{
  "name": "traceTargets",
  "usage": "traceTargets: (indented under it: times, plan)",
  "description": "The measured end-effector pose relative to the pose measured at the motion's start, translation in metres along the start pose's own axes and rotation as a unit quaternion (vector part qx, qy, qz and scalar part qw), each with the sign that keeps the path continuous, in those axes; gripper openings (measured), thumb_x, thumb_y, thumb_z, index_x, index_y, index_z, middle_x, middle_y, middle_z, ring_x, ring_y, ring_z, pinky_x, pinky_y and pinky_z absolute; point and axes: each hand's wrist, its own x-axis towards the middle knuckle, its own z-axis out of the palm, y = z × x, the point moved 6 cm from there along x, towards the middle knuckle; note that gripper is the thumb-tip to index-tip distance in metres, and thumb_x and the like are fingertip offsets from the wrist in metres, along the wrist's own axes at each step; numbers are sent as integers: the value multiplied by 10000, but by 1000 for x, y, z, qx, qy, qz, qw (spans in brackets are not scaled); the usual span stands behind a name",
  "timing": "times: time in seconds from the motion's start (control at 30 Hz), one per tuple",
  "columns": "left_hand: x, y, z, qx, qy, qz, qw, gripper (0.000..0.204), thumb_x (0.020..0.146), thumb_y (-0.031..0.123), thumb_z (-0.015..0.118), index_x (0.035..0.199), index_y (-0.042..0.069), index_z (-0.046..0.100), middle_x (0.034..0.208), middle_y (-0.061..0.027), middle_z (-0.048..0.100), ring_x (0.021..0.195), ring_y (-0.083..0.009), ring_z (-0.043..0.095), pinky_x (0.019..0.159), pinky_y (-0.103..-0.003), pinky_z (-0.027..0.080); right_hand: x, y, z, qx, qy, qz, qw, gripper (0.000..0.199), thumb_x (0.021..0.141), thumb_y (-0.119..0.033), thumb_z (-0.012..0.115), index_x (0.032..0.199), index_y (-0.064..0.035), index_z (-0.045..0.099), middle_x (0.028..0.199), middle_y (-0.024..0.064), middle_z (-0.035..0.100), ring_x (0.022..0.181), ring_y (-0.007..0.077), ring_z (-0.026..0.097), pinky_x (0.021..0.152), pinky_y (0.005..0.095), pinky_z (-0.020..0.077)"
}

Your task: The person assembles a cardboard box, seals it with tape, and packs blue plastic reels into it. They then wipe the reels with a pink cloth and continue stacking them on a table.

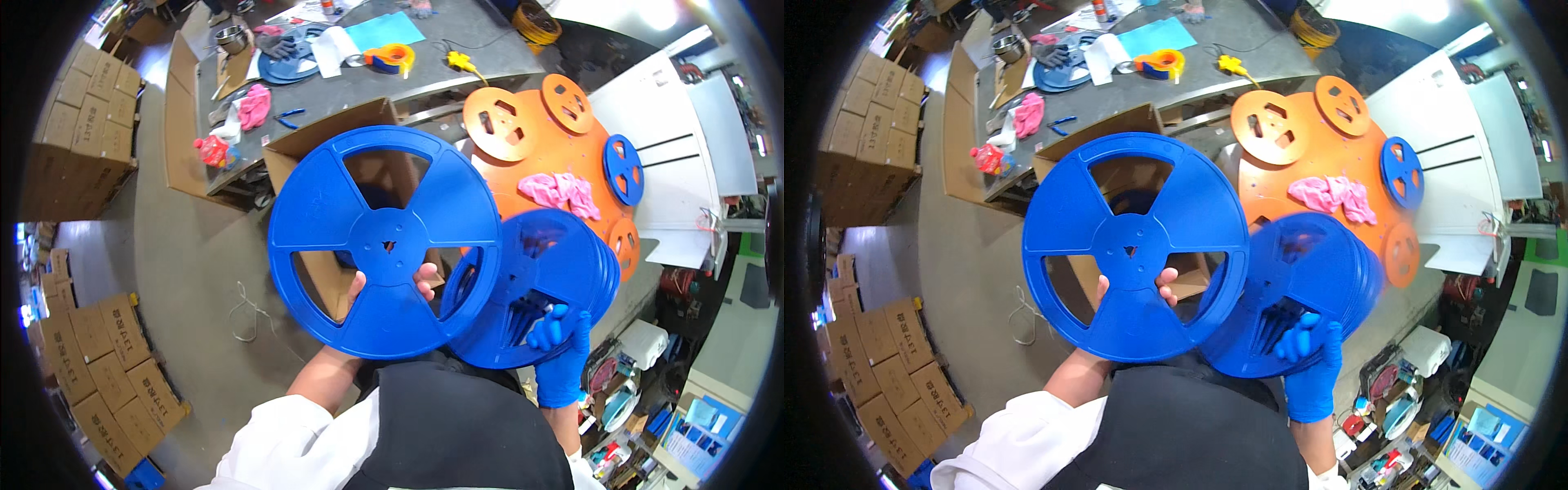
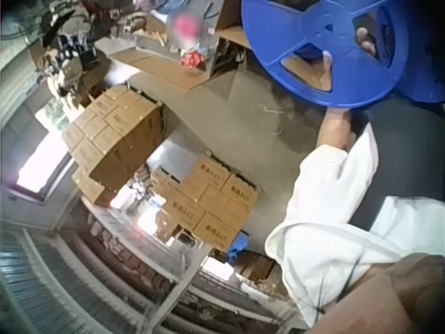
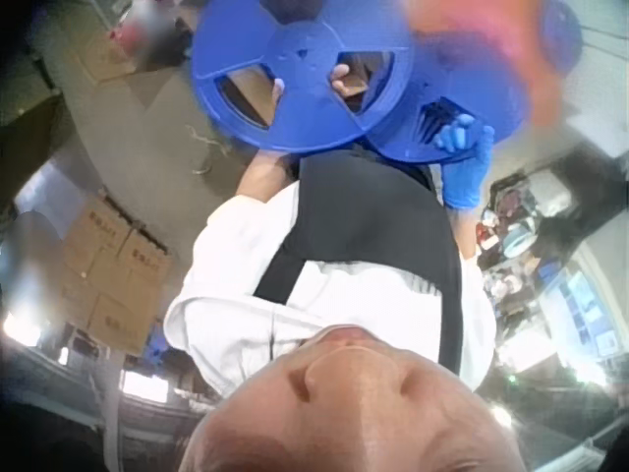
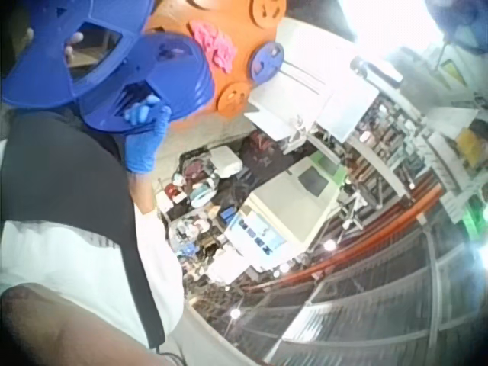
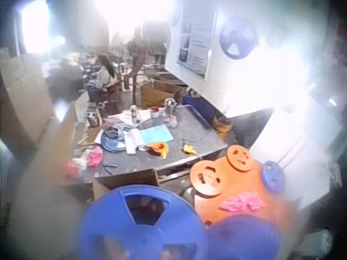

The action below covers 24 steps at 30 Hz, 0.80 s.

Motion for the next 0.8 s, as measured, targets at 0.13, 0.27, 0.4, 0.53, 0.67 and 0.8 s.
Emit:
traceTargets:
  times: [0.13,0.27,0.4,0.53,0.67,0.8]
  plan:
    - [-7,2,-17,-85,-37,21,995,963,849,697,546,1522,89,224,1414,-218,468,1167,-305,589,1002,-440,503,9,3,-29,54,-10,0,998,448,970,-517,504,997,-83,614,631,-39,344,550,104,323,564,283,323]
    - [-16,9,-20,-60,6,17,998,954,857,679,558,1521,81,222,1437,-211,445,1199,-314,573,1015,-441,496,11,5,-45,86,-42,4,995,434,970,-507,505,1002,-85,601,617,-47,325,539,96,311,557,280,319]
    - [-17,13,-20,-58,1,5,998,956,855,656,583,1513,57,234,1449,-193,439,1213,-305,564,1033,-430,483,9,9,-53,85,-27,-5,996,425,970,-499,514,1021,-82,576,607,-61,280,524,78,278,543,263,298]
    - [-18,15,-29,-64,-2,9,998,936,868,637,581,1512,51,237,1456,-202,426,1228,-309,550,1039,-424,478,7,10,-53,86,-27,-15,996,417,964,-476,545,1019,-63,570,621,-59,279,541,74,280,551,258,302]
    - [-21,18,-58,-74,0,30,997,902,888,620,565,1512,55,242,1455,-225,417,1238,-320,538,1047,-433,468,7,10,-54,86,-31,-2,996,414,964,-461,555,1018,-51,568,633,-51,278,564,81,287,564,261,307]
    - [-22,24,-95,-97,9,41,994,847,909,593,548,1504,55,277,1437,-245,434,1240,-344,533,1035,-456,471,6,11,-63,111,-22,-2,994,443,968,-477,541,1045,-44,587,610,-53,276,546,90,280,580,274,311]
